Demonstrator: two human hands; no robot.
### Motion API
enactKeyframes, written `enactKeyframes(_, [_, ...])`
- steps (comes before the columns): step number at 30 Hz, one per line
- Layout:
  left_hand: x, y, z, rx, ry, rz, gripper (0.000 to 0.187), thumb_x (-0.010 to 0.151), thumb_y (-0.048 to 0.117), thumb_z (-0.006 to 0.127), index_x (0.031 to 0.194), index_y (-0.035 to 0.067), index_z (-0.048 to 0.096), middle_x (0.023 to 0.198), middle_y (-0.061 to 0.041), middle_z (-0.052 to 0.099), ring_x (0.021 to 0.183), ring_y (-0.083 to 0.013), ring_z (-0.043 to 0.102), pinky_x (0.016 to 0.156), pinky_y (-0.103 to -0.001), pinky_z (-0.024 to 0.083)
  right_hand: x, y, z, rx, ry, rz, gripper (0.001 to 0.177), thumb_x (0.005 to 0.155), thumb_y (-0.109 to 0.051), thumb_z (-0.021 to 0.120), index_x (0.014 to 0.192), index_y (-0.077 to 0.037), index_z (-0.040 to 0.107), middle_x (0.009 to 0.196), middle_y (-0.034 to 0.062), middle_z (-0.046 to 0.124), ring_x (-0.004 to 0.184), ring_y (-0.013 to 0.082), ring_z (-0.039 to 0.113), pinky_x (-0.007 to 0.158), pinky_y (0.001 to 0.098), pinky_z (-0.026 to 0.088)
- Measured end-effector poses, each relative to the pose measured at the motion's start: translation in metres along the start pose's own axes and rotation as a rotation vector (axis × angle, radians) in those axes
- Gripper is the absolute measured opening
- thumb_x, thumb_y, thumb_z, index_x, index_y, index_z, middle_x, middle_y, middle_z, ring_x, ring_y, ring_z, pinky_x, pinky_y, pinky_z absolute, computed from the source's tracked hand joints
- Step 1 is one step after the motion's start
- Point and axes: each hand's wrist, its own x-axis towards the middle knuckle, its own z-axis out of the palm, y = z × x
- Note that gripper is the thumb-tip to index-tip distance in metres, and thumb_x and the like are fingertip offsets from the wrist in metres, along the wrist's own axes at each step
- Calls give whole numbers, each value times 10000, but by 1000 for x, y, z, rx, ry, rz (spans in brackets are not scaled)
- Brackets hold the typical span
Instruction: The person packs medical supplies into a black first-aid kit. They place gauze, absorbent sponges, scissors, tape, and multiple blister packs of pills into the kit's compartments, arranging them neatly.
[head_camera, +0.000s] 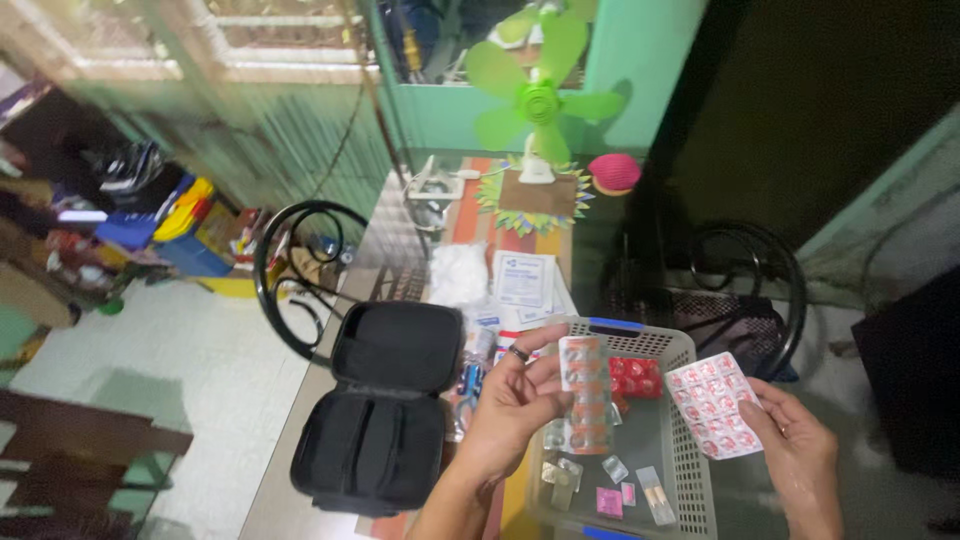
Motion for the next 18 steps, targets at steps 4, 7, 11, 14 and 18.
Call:
enactKeyframes(4, [-14,11,-4,-16,-21,26,734,838,-199,537,1523,24,400,1395,-181,632,1144,-199,697,954,-315,569,0,-4,9,-38,-31,26,366,982,-30,630,1338,54,637,1108,155,747,929,139,693,814,257,540])
enactKeyframes(7, [-16,15,-12,-39,-23,32,763,829,-200,533,1548,17,396,1409,-192,630,1133,-185,691,944,-305,565,-3,-16,17,-60,-75,-23,363,989,-39,619,1337,63,622,1105,158,747,925,138,698,811,251,544])
enactKeyframes(11, [-14,16,-25,-82,-5,45,772,809,-196,521,1541,12,396,1405,-201,629,1089,-185,706,889,-289,565,-6,-33,32,-66,-89,-66,372,986,-49,625,1332,87,617,1108,173,741,925,142,698,804,259,544])
enactKeyframes(14, [-12,12,-34,-74,15,54,781,804,-193,526,1546,19,403,1383,-211,640,1050,-174,708,861,-275,562,-10,-46,38,-266,13,60,349,1003,-46,624,1329,77,634,1072,193,752,902,166,699,779,284,540])
enactKeyframes(18, [-11,11,-40,-78,39,41,768,790,-188,526,1523,15,418,1357,-193,657,1020,-148,721,829,-253,560,-17,-61,48,-277,20,73,344,1000,-61,628,1326,49,648,1037,178,754,879,150,693,772,271,533])
